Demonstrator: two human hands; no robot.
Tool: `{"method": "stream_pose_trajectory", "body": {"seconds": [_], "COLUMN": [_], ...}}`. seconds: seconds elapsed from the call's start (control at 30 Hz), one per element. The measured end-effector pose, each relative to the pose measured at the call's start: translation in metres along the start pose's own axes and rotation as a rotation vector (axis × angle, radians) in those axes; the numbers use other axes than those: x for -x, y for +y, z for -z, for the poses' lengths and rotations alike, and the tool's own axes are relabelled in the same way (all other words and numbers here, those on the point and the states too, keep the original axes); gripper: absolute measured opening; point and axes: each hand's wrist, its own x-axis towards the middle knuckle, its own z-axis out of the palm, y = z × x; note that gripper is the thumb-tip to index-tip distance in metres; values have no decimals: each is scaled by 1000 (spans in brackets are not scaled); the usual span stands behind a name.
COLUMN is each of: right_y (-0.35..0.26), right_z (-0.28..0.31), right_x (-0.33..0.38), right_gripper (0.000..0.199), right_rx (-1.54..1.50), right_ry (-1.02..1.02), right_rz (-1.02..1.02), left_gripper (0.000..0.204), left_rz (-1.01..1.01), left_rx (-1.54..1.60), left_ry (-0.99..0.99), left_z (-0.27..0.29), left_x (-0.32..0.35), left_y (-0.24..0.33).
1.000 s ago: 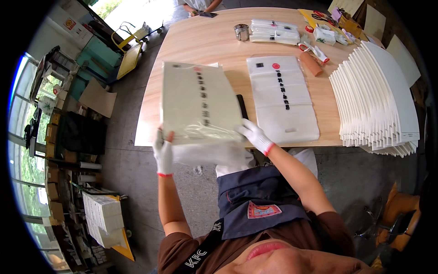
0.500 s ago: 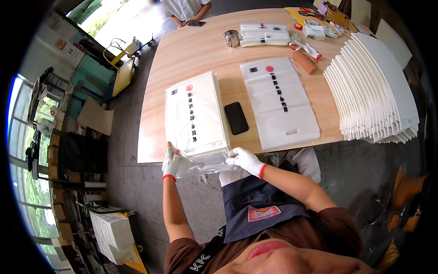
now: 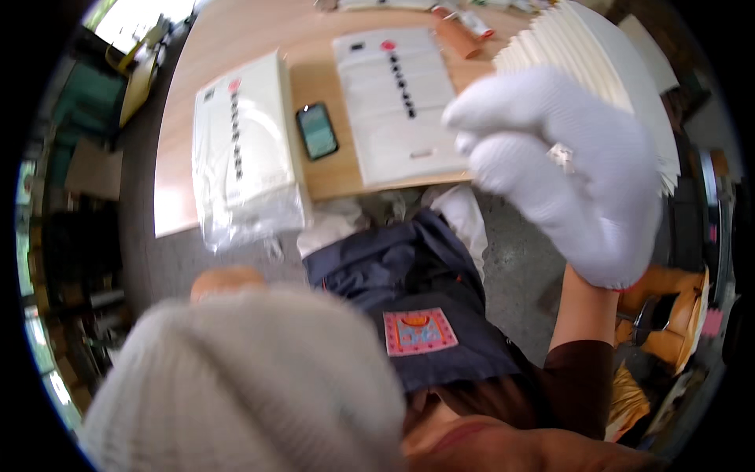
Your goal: The person repeatedly picks up white paper documents from a stack, places them into clear plastic sleeves, and sets the sealed packages on the table. The process is performed one at a time with gloved hands.
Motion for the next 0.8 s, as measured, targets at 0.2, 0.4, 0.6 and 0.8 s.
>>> {"method": "stream_pose_trajectory", "body": {"seconds": [0.2, 0.4, 0.6, 0.8], "right_y": [31, 71, 68, 65], "right_z": [-15, -57, -66, -75], "right_x": [46, 104, 131, 140], "right_gripper": [17, 23, 26, 29], "right_rx": [-66, -148, -123, -93], "right_ry": [-111, -219, -174, -381], "right_rz": [-134, -368, -393, -311], "left_gripper": [24, 24, 24, 25], "left_rz": [146, 332, 424, -39], "left_rx": [-457, -966, -1335, -1284], "left_ry": [12, 112, 126, -154], "left_z": [-1, -13, 20, 0], "left_x": [3, 4, -29, -89], "left_y": [-19, -47, -71, -140]}}
